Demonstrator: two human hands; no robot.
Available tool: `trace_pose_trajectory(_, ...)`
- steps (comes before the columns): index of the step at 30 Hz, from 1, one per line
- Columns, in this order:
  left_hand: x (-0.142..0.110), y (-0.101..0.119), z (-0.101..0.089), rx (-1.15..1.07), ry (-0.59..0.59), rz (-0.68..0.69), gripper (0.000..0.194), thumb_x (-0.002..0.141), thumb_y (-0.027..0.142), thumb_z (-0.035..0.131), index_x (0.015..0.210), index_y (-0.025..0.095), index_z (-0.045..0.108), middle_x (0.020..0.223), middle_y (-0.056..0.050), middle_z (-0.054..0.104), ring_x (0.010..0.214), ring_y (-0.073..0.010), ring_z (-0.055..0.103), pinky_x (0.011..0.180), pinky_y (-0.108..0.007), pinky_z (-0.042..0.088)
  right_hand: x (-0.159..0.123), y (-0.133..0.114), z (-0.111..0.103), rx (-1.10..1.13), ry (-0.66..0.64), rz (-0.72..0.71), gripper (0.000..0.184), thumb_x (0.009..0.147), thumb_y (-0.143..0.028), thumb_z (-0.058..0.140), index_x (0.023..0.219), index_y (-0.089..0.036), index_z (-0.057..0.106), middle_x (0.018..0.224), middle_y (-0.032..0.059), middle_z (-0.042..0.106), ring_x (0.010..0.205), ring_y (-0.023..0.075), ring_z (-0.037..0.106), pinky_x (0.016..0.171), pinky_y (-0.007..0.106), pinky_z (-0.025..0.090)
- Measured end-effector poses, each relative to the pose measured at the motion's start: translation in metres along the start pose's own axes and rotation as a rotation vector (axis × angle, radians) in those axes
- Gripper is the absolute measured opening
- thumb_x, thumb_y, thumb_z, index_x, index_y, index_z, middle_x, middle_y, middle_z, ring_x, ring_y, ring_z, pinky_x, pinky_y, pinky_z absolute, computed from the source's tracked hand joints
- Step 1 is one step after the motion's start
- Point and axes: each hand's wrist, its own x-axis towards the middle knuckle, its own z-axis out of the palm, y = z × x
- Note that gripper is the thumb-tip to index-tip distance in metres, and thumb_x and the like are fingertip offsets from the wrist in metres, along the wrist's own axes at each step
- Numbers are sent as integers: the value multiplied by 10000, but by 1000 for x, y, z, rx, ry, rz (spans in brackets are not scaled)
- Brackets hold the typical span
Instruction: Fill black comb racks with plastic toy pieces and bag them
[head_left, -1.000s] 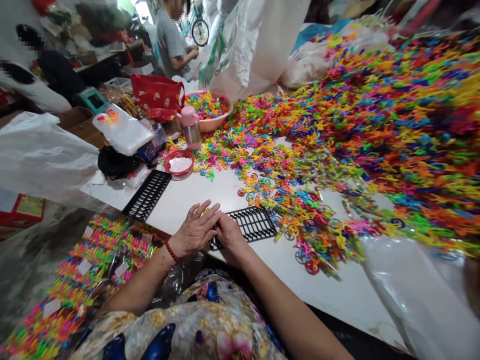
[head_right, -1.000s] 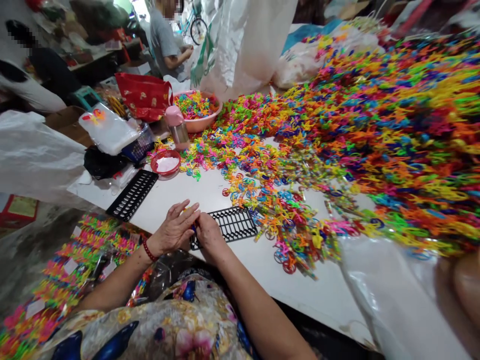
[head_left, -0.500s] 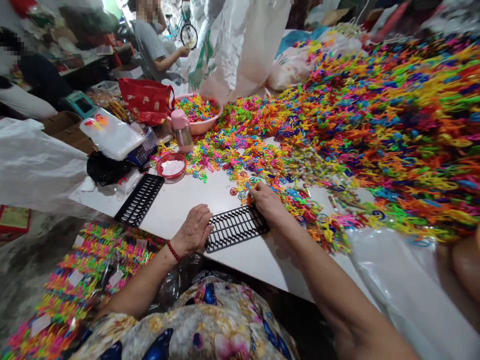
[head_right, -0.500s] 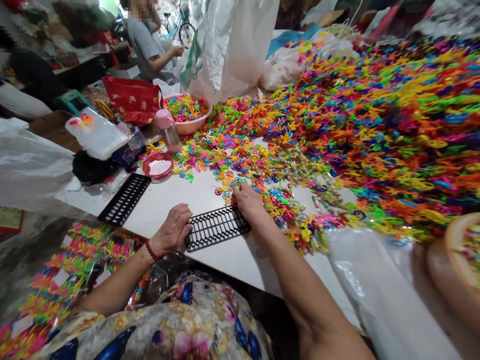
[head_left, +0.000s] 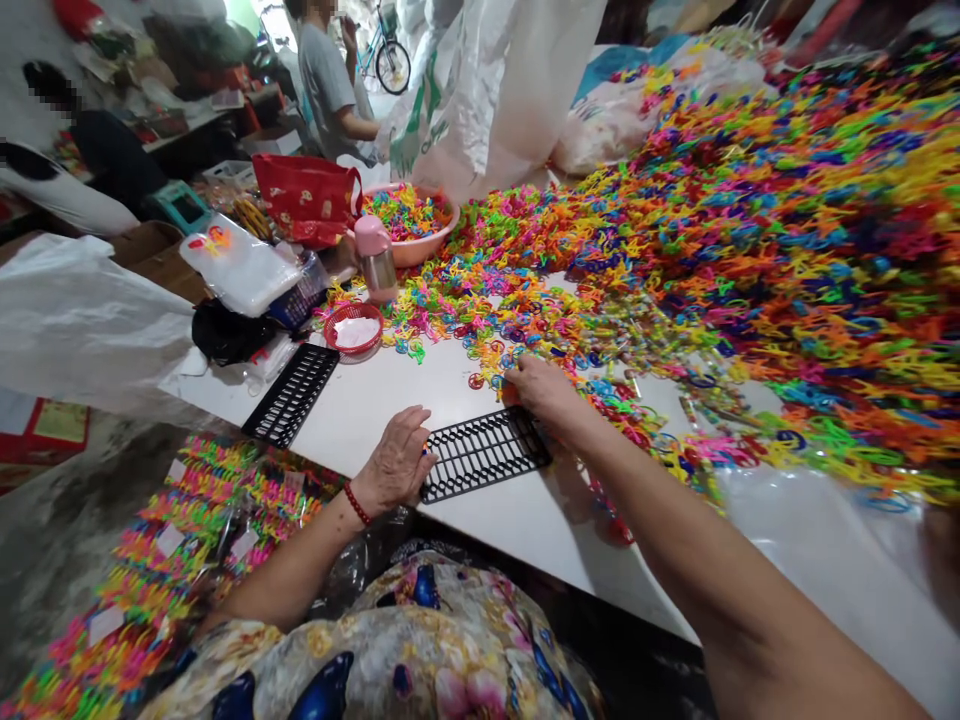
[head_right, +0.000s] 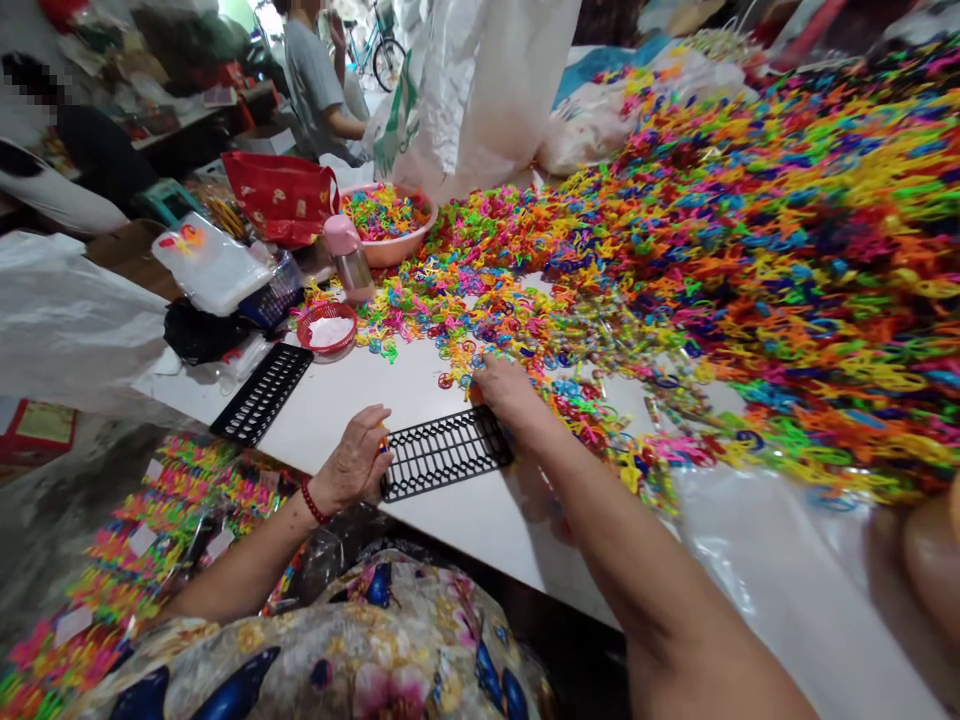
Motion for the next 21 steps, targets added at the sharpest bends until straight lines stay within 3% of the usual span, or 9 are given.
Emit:
trace_pose_trajectory(5,2,5,1,1,9,-59,406,922,184,489,1315,134,397,1357,-220,469,1295,-293,452,1018,-527,469,9,3,-1,11,-68,58,193,839,-134,540,903,-168,718,969,123,606,716,181,520,591,295,290)
trace_pose_trajectory(12,-1,5,5,24,41,-81,477,943,205,458,1403,125,357,1391,-229,469,1315,-308,454,1032,-548,457,1,4,5,53,91,13,197,906,-157,465,892,-157,662,947,119,607,755,189,520,651,284,331)
trace_pose_trajectory(16,-2,5,6,34,49,-75,501,952,188,428,1441,121,341,1391,-218,487,1322,-295,460,1063,-547,442,-16,-18,12,351,181,68,196,908,-151,424,901,-186,616,855,72,631,756,188,542,667,271,363)
trace_pose_trajectory(21,-2,6,6,21,42,-98,542,955,186,424,1476,103,297,1410,-229,469,1358,-296,424,1077,-538,441,-38,-79,36,933,149,89,164,898,-374,514,878,-220,565,723,-10,622,650,163,563,608,250,426)
